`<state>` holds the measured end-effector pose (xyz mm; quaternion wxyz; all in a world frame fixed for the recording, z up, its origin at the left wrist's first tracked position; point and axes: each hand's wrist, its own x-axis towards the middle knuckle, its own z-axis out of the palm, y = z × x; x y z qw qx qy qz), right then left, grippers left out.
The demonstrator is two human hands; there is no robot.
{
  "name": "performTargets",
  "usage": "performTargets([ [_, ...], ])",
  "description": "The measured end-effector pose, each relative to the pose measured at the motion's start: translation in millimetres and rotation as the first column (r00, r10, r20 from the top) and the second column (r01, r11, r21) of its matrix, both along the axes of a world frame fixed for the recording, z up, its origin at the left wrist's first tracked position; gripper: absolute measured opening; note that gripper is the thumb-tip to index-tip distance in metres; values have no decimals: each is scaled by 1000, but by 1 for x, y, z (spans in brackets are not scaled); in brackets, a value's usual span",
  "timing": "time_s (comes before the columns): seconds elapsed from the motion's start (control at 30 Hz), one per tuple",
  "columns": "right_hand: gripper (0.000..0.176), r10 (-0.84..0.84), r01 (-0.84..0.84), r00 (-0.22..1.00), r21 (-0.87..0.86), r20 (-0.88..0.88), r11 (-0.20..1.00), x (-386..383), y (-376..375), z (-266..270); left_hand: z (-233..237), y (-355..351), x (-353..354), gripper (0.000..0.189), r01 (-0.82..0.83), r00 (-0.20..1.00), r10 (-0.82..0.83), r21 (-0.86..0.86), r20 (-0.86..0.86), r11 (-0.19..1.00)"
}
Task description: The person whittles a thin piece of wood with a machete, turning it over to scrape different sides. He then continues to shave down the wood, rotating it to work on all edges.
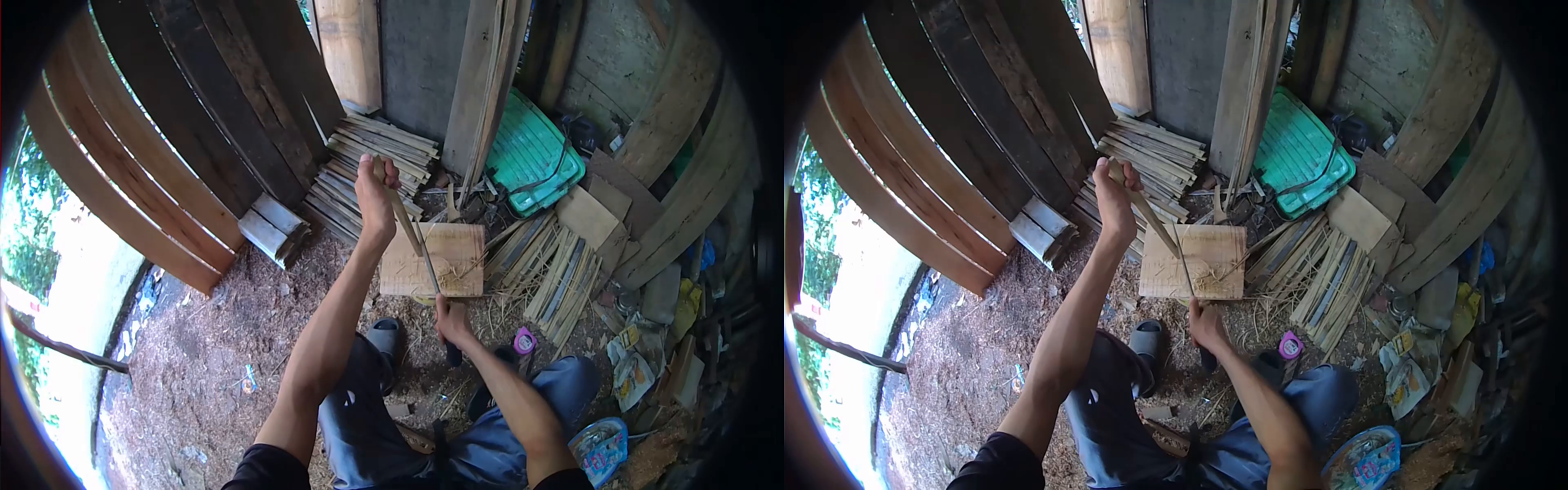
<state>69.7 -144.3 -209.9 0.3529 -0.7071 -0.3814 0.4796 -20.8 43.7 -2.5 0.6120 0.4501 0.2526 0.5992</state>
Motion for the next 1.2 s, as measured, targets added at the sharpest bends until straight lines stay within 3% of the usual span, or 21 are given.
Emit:
performTargets([
  [0.03,57,8,-8,1000,8,6,1000,-1,0,0,-1,3,0,41,-8,1000,8,8,6,1000],
  [0.1,57,-200,131,945,-261,-258,957,-4,2,1,-4,3,-2,44,2,999,-3,29,38,1000],
  [0.17,56,-175,109,962,-295,-208,949,0,7,4,-5,2,-5,42,21,1000,-22,34,21,999],
  [0.27,54,-183,93,930,-278,-318,956,0,14,39,-4,2,-6,44,71,997,-70,155,-14,985],
  [0.3,54,-177,91,934,-273,-311,958,1,16,55,-1,2,-6,44,66,998,-66,160,-5,985],
  [0.37,54,-190,83,867,-242,-461,967,-2,15,97,0,2,-8,44,32,999,-36,102,39,994],
  [0.43,54,-166,93,886,-186,-433,978,-3,6,140,-8,11,-11,37,45,995,-55,114,89,992],
  [0.5,53,-101,99,935,-25,-340,995,-2,-1,173,-4,11,-17,29,9,993,15,198,-119,980],
  [0.6,53,-62,84,957,66,-284,994,4,-6,187,2,7,-17,24,62,998,-60,208,-19,976],
  [0.7,53,-85,116,962,106,-260,988,3,-5,187,-1,4,-14,24,91,996,-94,193,4,977],
  [0.77,53,-139,166,904,33,-405,986,1,-5,187,3,0,-10,27,85,995,-97,239,37,967],
  [0.83,53,-138,171,894,41,-427,984,1,-3,182,4,-2,-4,29,114,987,-133,193,89,975],
  [0.97,54,-130,174,918,88,-374,981,-3,4,154,-3,-7,5,29,160,983,-173,168,66,973],
  [1.03,55,-132,129,961,-25,-243,991,-2,11,138,-2,-7,8,29,164,986,-168,156,9,974],
  [1.07,56,-189,159,928,-117,-322,980,0,14,129,0,-7,7,32,129,990,-135,141,32,982],
  [1.17,56,-244,193,851,-155,-466,969,1,17,113,0,-2,2,34,111,992,-117,117,46,987],
  [1.2,56,-210,188,930,-103,-302,977,-5,17,117,1,-2,1,34,103,992,-110,108,64,989],
])
